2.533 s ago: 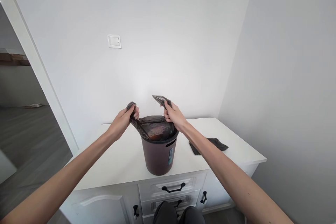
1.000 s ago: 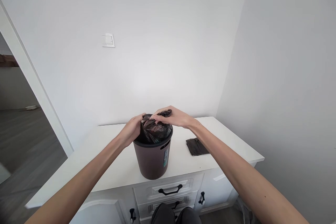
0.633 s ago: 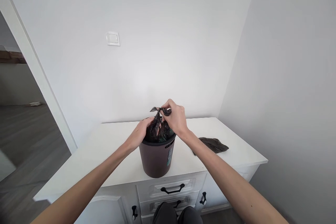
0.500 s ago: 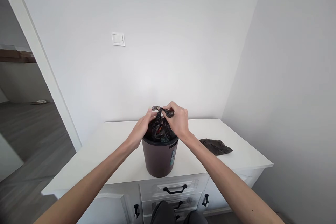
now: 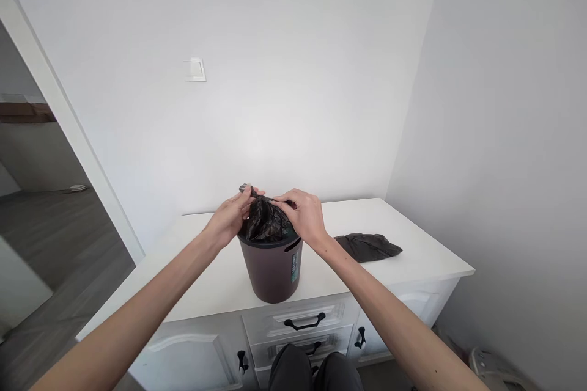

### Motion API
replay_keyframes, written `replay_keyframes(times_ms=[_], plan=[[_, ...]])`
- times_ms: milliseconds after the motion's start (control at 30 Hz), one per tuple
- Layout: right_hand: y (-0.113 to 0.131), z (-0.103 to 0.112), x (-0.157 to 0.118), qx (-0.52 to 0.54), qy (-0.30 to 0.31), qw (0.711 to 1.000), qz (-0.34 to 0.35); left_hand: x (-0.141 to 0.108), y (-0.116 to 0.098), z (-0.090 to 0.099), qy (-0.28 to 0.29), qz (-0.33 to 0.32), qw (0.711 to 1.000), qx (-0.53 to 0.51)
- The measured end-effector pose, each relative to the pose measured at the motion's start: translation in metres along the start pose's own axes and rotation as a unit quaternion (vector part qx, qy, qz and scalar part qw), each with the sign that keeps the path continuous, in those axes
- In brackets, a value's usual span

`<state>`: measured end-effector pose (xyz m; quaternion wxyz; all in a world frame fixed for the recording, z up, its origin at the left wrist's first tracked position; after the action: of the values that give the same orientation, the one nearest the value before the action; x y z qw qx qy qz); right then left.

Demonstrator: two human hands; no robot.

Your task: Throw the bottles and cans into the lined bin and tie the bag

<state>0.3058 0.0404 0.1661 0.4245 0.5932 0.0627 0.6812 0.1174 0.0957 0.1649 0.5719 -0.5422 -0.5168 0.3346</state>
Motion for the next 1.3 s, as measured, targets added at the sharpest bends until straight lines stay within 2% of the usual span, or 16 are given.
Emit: replay_keyframes(times_ms=[100,233,400,500,567,633,733,833,900,967,1067,1167,1300], plan=[[-0.012,0.015,-0.008,-0.026,0.025,0.998,-0.052,0.012,-0.003,0.008,-0.002,-0.005,0.997,0.079],[-0.032,0.034,-0.019,0.002,0.068,0.988,-0.136,0.026,-0.002,0.028,-0.017,-0.005,0.987,0.158],[-0.049,0.057,-0.026,0.0,0.097,0.971,-0.218,0.033,0.008,0.051,-0.034,0.001,0.99,0.139],[-0.049,0.069,-0.024,-0.061,0.149,0.953,-0.256,0.029,0.007,0.051,-0.036,-0.015,0.993,0.115],[-0.041,0.069,-0.019,-0.111,0.177,0.947,-0.245,0.022,0.001,0.043,-0.023,-0.029,0.994,0.103],[-0.026,0.058,-0.01,-0.138,0.186,0.954,-0.189,0.013,-0.009,0.031,0.0,-0.053,0.993,0.109],[-0.006,0.016,0.002,-0.143,0.235,0.955,-0.108,0.001,-0.026,0.011,0.033,-0.102,0.985,0.138],[-0.003,-0.037,0.009,-0.19,0.342,0.916,-0.086,-0.009,-0.032,0.002,0.051,-0.133,0.979,0.144],[-0.007,-0.059,0.013,-0.221,0.374,0.896,-0.093,-0.017,-0.027,0.005,0.054,-0.139,0.977,0.151],[-0.011,-0.065,0.019,-0.234,0.372,0.892,-0.105,-0.028,-0.017,0.016,0.034,-0.148,0.972,0.182],[-0.014,-0.048,0.035,-0.187,0.327,0.913,-0.156,-0.051,0.003,0.035,-0.022,-0.19,0.946,0.263],[-0.017,-0.012,0.057,-0.007,0.222,0.943,-0.246,-0.075,0.021,0.043,-0.011,-0.235,0.907,0.348],[-0.033,0.046,0.083,0.17,0.091,0.947,-0.258,-0.091,0.029,0.045,0.033,-0.293,0.86,0.417]])
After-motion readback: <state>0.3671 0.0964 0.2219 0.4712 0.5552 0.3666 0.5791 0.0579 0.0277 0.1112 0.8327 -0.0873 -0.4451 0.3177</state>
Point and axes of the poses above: each hand's wrist, its own x-axis towards the middle knuckle, its own z-axis out of the back of the hand, y = z × x, the point moved 4 cm from there along x, towards the middle knuckle, and after that the axes turned 3 degrees about -z, right-handed, at the moved point
